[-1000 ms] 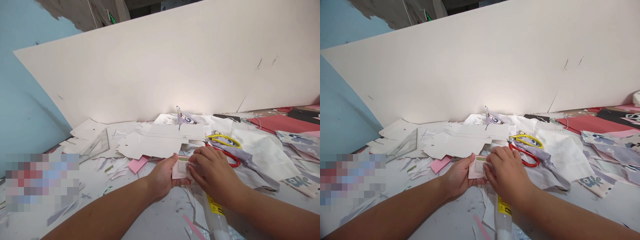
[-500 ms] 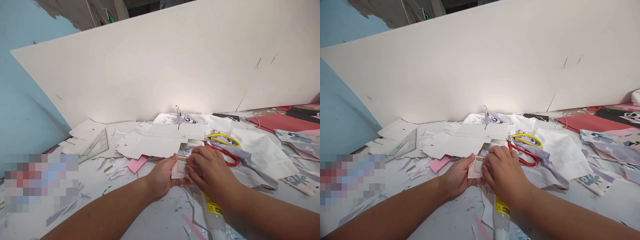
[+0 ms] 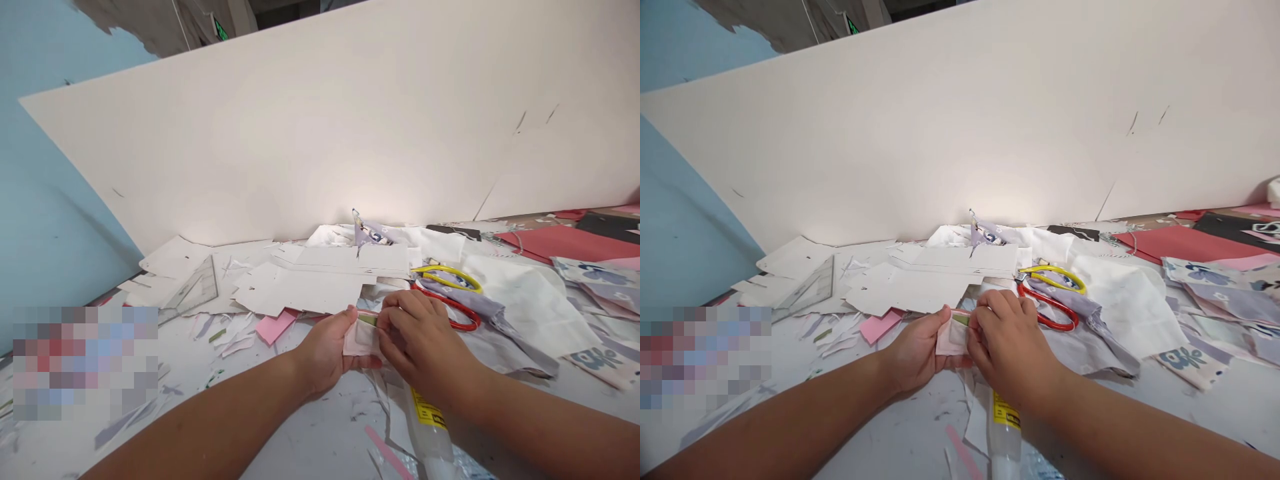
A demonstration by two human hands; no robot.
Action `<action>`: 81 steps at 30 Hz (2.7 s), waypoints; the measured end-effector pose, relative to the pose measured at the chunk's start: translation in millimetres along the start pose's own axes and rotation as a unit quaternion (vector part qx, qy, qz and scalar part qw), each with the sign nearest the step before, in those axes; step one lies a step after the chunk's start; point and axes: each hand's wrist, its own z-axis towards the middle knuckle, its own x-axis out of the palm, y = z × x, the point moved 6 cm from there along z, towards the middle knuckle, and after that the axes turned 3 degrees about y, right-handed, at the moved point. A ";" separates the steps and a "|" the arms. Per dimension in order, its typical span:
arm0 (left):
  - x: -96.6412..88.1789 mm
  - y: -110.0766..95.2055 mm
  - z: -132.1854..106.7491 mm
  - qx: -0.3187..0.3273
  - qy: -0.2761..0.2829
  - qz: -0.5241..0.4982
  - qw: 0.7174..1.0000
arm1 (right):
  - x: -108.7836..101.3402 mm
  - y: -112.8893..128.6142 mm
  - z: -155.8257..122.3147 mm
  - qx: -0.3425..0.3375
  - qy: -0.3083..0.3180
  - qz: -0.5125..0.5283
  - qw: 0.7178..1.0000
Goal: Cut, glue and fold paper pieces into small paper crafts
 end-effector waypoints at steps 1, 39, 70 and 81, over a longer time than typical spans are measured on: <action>0.0 -0.3 0.0 0.002 -0.003 0.000 1.000 | -0.5 0.5 -0.3 -0.007 -0.008 0.000 1.000; 1.1 2.3 1.1 -0.041 -0.006 -0.019 0.999 | 5.2 -1.5 1.1 -0.065 -0.003 0.119 0.991; 1.8 3.0 1.3 -0.013 -0.029 0.020 0.999 | 3.6 9.9 2.8 -0.057 -0.003 0.076 0.995; 0.7 1.3 0.4 -0.016 -0.041 0.020 0.999 | 8.8 8.3 3.4 -0.046 0.003 0.076 0.996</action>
